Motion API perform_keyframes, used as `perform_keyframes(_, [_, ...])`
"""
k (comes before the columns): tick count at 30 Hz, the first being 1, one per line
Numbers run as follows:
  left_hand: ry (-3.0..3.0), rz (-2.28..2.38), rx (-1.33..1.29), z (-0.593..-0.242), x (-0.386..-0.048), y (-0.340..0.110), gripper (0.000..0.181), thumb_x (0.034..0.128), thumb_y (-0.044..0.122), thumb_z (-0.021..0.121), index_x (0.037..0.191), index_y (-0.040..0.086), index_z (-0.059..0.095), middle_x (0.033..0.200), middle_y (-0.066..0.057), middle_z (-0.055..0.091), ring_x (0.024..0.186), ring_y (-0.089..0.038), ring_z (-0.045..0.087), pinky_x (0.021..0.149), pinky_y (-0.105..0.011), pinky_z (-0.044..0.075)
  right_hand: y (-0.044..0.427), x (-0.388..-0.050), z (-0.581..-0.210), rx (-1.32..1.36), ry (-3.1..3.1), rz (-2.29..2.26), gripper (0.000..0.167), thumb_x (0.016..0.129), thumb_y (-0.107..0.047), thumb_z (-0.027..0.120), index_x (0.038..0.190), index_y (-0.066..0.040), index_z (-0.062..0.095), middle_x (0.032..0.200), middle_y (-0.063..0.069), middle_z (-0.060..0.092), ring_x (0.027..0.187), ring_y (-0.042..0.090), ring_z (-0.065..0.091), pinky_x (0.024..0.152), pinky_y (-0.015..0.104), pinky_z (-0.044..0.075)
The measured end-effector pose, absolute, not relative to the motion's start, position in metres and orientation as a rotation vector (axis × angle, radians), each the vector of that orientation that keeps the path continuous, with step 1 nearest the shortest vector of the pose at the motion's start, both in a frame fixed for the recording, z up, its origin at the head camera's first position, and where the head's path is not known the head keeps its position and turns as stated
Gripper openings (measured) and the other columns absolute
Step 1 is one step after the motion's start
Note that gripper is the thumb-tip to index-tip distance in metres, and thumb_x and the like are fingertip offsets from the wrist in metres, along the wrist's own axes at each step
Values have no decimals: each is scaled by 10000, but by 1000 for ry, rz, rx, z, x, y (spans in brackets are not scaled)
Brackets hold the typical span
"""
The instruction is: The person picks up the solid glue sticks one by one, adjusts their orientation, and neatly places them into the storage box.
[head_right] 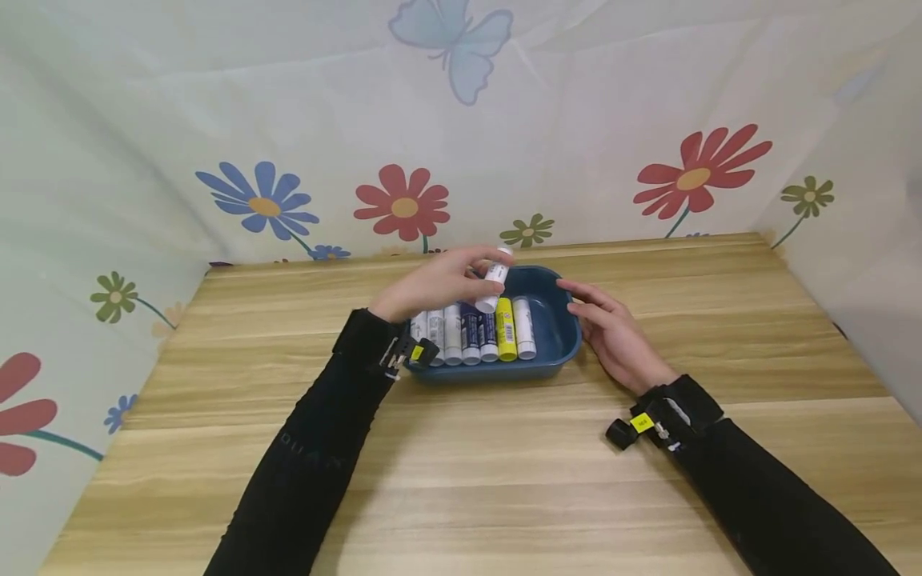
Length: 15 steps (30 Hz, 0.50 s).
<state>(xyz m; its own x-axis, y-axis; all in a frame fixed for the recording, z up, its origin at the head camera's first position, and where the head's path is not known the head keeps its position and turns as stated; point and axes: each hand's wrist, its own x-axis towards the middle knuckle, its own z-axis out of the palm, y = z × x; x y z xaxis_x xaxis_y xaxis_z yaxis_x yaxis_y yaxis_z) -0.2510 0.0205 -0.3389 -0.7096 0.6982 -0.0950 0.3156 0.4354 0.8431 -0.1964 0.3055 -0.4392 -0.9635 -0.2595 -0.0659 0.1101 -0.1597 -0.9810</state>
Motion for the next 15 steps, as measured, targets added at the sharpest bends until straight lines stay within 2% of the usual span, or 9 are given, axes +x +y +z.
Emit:
perform_keyframes(8, [2288, 1033, 859, -339, -261, 48, 486, 1029, 206, 675, 1489, 105, 554, 1352, -139, 616, 969, -242, 699, 893, -314, 580, 307, -197, -439, -164, 1891, -2175, 519, 1110, -226, 518, 1600, -103, 398, 1665, 44, 236, 1468, 235, 254, 1050, 172, 401])
perform_keyframes(15, [2293, 971, 839, -347, -259, 72, 418, 1053, 172, 629, 1455, 70, 580, 1245, -124, 657, 921, -215, 694, 812, -276, 585, 307, -196, -441, -197, 1867, -2199, 500, 1112, -203, 508, 1589, -91, 409, 1626, 27, 286, 1433, 176, 328, 1060, 181, 389])
